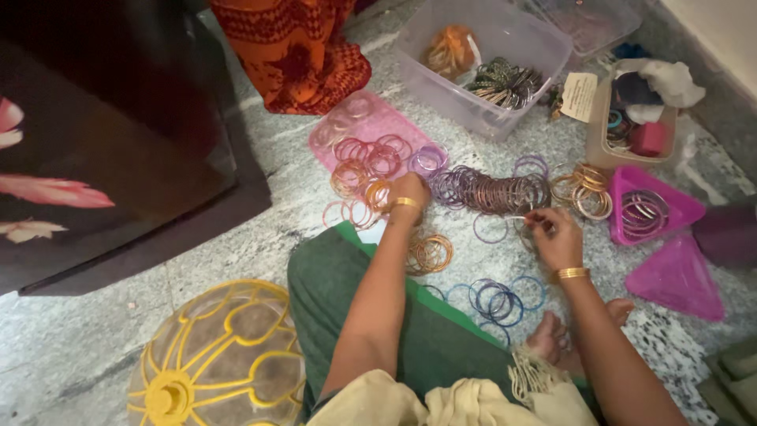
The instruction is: The person sits on the floor and sorts colorful bangles by color and type, gathering them into stacks and placing them into small plastic bags. The person also uses a small pink box to hold some bangles during the process.
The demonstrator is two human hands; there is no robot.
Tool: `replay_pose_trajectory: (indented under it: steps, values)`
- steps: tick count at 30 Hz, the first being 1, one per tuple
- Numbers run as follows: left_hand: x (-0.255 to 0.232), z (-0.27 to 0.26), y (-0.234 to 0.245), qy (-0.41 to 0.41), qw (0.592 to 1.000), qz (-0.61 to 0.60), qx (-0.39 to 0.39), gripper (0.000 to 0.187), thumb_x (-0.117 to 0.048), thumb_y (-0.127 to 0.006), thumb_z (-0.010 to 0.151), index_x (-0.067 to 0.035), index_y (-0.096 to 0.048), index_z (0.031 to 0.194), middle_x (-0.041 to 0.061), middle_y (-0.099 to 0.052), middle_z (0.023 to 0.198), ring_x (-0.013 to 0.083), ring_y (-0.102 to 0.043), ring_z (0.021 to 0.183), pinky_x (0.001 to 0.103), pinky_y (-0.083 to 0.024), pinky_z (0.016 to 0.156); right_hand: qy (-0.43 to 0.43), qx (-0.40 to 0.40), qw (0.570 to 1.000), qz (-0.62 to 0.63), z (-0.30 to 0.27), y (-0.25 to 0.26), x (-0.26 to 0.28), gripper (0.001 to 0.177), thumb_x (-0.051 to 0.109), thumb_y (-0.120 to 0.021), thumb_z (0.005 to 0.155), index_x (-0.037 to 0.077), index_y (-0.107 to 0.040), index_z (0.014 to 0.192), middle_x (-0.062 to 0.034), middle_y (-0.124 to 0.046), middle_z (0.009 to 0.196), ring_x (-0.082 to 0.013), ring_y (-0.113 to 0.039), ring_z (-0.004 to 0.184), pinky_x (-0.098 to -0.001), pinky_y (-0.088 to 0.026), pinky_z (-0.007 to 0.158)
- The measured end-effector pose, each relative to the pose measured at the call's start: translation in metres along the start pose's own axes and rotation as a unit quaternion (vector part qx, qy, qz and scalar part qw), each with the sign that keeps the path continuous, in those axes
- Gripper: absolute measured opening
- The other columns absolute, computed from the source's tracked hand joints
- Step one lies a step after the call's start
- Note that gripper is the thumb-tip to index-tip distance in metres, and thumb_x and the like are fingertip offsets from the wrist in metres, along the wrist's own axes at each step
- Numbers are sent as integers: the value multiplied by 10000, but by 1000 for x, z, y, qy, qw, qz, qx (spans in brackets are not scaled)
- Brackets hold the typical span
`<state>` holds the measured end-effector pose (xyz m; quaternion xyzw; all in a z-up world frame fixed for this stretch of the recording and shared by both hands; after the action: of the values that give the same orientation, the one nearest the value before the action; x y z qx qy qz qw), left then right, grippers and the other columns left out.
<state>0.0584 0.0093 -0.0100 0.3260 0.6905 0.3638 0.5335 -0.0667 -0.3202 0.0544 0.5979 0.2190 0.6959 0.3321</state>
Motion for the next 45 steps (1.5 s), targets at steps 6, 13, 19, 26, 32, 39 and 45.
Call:
replay_pose_trajectory:
  steps: [6,13,19,26,32,39,45]
  values:
    - [-15,-33,28,-37,995,-94,-16,194,-291,-695,868,-318,-820,1014,134,-769,887,332,-751,811,426,-579,781,-56,-25,979,196,11,-9,-27,130,71,-748,944,30,-734,1067,-38,-730,1011,-103,-684,881,-257,-538,801]
    - [-31,-30,20,-21,991,-100,-87,155,-264,-665,894,-217,-797,961,157,-753,882,370,-731,826,464,-565,735,-99,-14,956,276,19,-23,-59,145,-12,-689,958,7,-714,1100,-17,-731,995,-83,-676,898,-227,-542,825]
    - [-25,-28,-9,-7,986,-119,-115,203,-245,-658,900,-158,-816,992,196,-744,885,387,-723,813,472,-573,715,-102,-5,942,319,20,-27,-73,202,-49,-641,947,13,-706,1128,-4,-729,1020,-63,-664,907,-217,-529,812]
    - [-12,-13,-56,90,898,-430,26,347,-76,-524,966,-191,-797,1146,97,-673,628,132,-570,480,340,-437,505,-63,-51,972,223,20,-15,-42,128,41,-743,943,21,-722,1067,-30,-719,998,-86,-656,869,-238,-524,791]
    - [-34,18,-79,-4,909,-415,34,401,4,-565,826,-160,-826,1082,99,-678,659,183,-566,534,361,-443,512,-62,-61,988,131,30,4,-17,148,122,-773,931,37,-734,1045,-57,-715,996,-140,-673,808,-279,-528,720]
    - [-75,21,-67,-121,962,-228,-89,286,-62,-594,843,-155,-812,1004,240,-710,961,415,-699,914,478,-555,832,-68,-68,986,135,34,6,-29,149,116,-756,914,54,-739,1049,-42,-730,1003,-133,-664,795,-267,-533,715]
    - [-87,25,-48,-49,976,-201,-62,221,-158,-498,1011,-69,-633,1161,253,-735,956,447,-684,937,537,-514,814,-65,-55,992,90,34,9,-22,133,108,-759,915,51,-727,1031,-76,-729,990,-151,-691,764,-284,-537,668]
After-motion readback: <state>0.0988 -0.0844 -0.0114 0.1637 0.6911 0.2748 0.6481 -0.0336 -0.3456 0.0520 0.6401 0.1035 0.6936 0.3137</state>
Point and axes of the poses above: each hand's wrist, its own z-axis towards the middle knuckle, its own y-axis out of the back of the hand, x = y × z, the point moved 6 cm from there along z, towards the middle knuckle
